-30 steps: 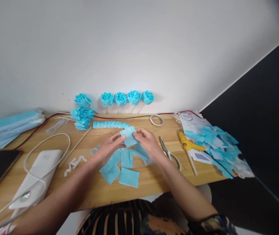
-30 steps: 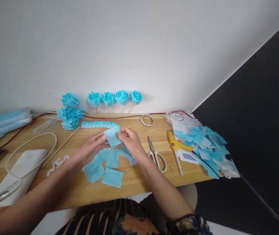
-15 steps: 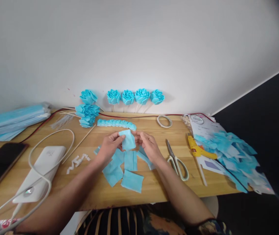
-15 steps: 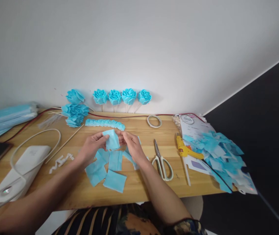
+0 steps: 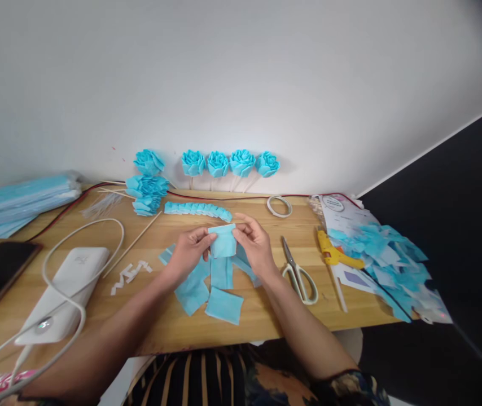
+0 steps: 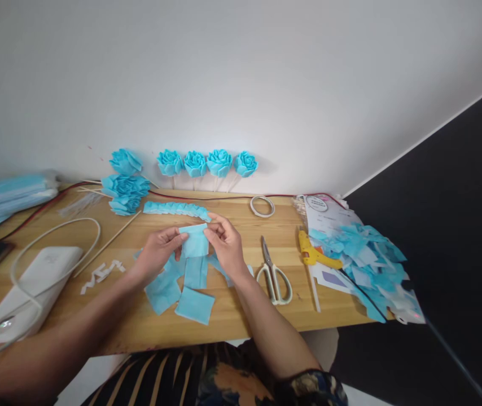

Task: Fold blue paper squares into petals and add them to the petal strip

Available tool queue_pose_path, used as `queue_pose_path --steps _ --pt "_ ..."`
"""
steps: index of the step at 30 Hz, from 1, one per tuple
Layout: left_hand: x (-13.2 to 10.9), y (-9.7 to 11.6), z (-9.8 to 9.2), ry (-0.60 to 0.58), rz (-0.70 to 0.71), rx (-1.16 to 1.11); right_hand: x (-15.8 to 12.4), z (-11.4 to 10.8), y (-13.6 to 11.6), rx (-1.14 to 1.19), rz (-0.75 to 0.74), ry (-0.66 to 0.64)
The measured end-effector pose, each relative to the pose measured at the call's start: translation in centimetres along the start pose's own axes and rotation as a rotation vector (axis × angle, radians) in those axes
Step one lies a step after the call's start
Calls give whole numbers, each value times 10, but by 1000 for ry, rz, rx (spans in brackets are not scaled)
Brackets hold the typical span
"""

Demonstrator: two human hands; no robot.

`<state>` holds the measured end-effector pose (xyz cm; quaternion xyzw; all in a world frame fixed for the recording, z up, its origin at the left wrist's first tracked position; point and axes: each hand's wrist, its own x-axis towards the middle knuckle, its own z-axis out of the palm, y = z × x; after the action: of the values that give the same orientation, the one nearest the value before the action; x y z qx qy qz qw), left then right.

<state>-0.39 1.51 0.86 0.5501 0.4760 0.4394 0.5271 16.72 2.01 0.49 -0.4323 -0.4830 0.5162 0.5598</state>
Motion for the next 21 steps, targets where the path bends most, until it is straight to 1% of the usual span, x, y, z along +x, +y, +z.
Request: queue_pose_path --steps 4,9,13,17,21 --pt "-2 0 0 -43 -28 -53 0 -1 1 3 -16 -4" --pt "0 -6 0 -19 -36 -179 -1 -2 -1 -25 -10 -16" --pt "0 -5 2 -17 -71 -146 -3 1 -2 -54 11 -44" --pt "0 1 2 19 -98 -133 -6 2 -4 -41 33 -65" --pt "-1 2 2 51 -93 -136 -8 2 -6 -44 72 -131"
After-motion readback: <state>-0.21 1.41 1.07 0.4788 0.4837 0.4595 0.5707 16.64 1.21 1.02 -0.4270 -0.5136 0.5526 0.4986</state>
